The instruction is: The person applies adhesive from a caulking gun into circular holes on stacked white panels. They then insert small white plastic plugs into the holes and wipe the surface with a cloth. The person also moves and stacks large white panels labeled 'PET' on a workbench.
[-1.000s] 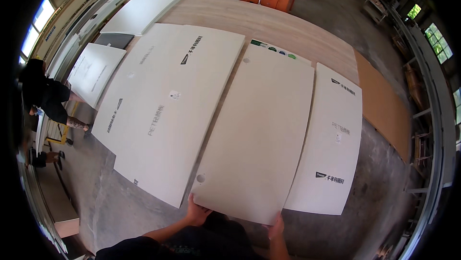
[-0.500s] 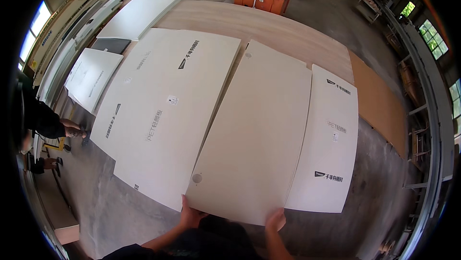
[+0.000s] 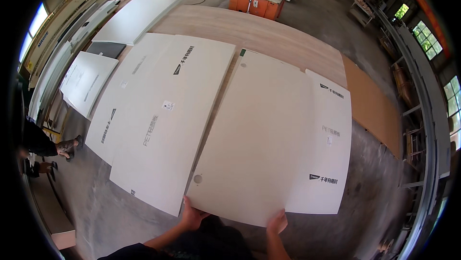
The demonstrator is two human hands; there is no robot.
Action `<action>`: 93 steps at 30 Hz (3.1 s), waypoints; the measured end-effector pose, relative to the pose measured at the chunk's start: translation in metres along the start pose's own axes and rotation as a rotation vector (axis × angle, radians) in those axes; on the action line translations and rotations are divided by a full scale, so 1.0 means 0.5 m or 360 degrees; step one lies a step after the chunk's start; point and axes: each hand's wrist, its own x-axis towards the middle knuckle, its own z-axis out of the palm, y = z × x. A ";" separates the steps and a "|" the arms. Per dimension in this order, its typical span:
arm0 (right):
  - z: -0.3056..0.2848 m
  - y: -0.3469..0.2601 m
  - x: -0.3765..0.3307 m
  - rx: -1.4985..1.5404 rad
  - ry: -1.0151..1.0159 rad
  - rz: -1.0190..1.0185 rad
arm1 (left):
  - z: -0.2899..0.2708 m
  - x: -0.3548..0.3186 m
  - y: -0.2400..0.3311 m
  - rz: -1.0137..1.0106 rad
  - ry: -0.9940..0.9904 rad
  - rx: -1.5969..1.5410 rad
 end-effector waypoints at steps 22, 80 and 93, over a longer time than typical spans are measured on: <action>0.030 0.016 0.020 0.0080 -0.0013 0.0069 | -0.002 0.047 -0.017 0.0012 0.0107 -0.0057; 0.014 0.045 0.109 0.0290 -0.1019 0.0459 | -0.022 0.144 -0.067 -0.0068 -0.0154 -0.0823; -0.025 0.183 0.138 0.0366 -0.0197 0.0453 | -0.058 0.113 -0.020 -0.0128 0.0195 0.0040</action>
